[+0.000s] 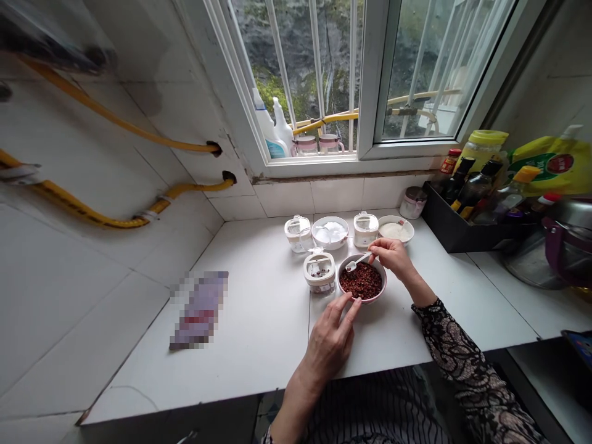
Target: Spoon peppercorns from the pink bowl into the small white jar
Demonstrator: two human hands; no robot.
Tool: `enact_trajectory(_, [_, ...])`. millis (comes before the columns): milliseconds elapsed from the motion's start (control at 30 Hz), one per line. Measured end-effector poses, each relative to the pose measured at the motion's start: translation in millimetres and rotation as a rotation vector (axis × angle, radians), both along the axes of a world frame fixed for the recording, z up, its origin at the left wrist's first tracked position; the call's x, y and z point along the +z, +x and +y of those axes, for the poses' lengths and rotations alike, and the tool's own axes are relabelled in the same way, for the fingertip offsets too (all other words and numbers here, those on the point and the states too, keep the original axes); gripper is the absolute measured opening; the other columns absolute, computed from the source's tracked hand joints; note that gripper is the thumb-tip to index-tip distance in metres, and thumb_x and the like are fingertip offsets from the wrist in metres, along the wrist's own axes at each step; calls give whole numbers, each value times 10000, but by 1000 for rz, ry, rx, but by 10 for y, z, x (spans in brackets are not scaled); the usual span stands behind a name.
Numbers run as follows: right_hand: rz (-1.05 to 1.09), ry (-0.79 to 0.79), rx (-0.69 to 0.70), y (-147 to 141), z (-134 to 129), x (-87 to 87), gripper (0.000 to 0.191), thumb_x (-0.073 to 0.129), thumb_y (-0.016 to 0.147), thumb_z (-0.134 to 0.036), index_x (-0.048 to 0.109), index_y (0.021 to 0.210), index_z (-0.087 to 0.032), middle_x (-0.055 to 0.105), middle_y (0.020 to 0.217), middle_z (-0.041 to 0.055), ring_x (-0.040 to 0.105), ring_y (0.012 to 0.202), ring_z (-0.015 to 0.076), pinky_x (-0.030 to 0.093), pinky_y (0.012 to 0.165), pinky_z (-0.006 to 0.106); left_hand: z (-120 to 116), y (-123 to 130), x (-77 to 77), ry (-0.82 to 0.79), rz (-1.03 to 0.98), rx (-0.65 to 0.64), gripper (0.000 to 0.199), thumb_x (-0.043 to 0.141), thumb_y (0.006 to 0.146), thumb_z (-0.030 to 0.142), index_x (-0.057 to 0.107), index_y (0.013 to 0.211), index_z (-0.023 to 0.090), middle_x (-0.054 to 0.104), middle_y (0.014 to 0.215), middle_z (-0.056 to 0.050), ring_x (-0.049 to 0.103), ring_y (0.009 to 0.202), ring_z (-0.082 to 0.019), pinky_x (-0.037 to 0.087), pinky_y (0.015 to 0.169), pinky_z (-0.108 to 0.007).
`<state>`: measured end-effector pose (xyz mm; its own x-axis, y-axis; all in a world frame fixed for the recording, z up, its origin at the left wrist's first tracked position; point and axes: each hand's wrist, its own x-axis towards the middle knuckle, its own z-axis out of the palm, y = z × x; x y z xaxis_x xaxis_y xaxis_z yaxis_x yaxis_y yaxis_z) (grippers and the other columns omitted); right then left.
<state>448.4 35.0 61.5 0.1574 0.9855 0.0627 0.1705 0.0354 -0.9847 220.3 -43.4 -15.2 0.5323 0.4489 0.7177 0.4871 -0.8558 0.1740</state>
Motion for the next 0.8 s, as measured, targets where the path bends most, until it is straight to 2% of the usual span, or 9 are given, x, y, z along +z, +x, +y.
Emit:
enact_trajectory(67, [77, -7, 10, -25, 6, 21, 226, 672, 647, -407, 634, 708, -193, 666, 525, 9, 318, 349, 75, 239, 362, 239, -1, 3, 1, 4, -2, 0, 697, 419, 911, 3, 334, 1577, 189, 593, 1338, -185, 594, 1258, -275, 582, 980, -425])
enact_trajectory(200, [96, 113, 19, -237, -30, 41, 299, 670, 726, -492, 627, 787, -202, 691, 617, 27, 402, 383, 96, 318, 384, 251, 3, 18, 2, 20, -18, 4, 705, 418, 886, -15, 355, 1564, 168, 595, 1324, -186, 593, 1247, -274, 582, 981, -425])
enact_trajectory(267, [19, 224, 2, -393, -85, 32, 291, 623, 815, -499, 637, 858, -212, 706, 672, 32, 498, 439, 129, 411, 438, 271, 7, 28, 2, 31, -21, 2, 715, 410, 870, -26, 364, 1558, 162, 592, 1323, -186, 591, 1243, -272, 583, 978, -425])
enact_trajectory(333, [-139, 368, 12, -526, -154, 20, 237, 586, 891, -448, 658, 895, -222, 725, 745, 49, 648, 627, 185, 530, 615, 309, 12, 35, 0, 46, -24, 2, 721, 406, 856, -34, 376, 1551, 154, 591, 1319, -189, 593, 1232, -271, 587, 968, -420])
enact_trajectory(400, [-300, 482, 75, -592, -214, 15, 194, 575, 921, -393, 676, 888, -231, 740, 787, 57, 687, 727, 206, 553, 730, 333, 14, 38, -2, 59, -32, 8, 720, 409, 849, -39, 386, 1544, 146, 592, 1314, -191, 596, 1217, -271, 589, 960, -414])
enact_trajectory(467, [-363, 533, 88, -567, -242, 21, 188, 558, 936, -357, 686, 884, -230, 741, 798, 57, 692, 736, 204, 555, 751, 334, 13, 35, -2, 58, -32, 12, 719, 412, 851, -38, 386, 1545, 146, 592, 1314, -189, 594, 1218, -271, 586, 966, -414])
enact_trajectory(600, [-258, 456, -22, -311, -188, 42, 182, 546, 926, -339, 671, 892, -210, 699, 717, 35, 662, 657, 188, 546, 678, 320, 4, 20, 11, 36, -15, 6, 698, 411, 873, -30, 386, 1547, 151, 591, 1325, -184, 581, 1246, -268, 571, 995, -415])
enact_trajectory(700, [-271, 359, 15, -124, -124, 34, 161, 554, 890, -316, 655, 832, -205, 658, 637, 9, 621, 596, 172, 505, 610, 295, -1, 10, 18, 28, -17, 4, 677, 421, 891, -24, 390, 1544, 150, 593, 1322, -182, 579, 1253, -265, 569, 999, -405])
enact_trajectory(800, [-382, 324, 77, -88, -103, 6, 134, 554, 856, -241, 657, 779, -201, 655, 608, 0, 606, 578, 157, 467, 601, 276, -2, 4, 15, 18, -14, 3, 690, 422, 898, -20, 367, 1559, 168, 588, 1332, -179, 583, 1253, -264, 573, 995, -408])
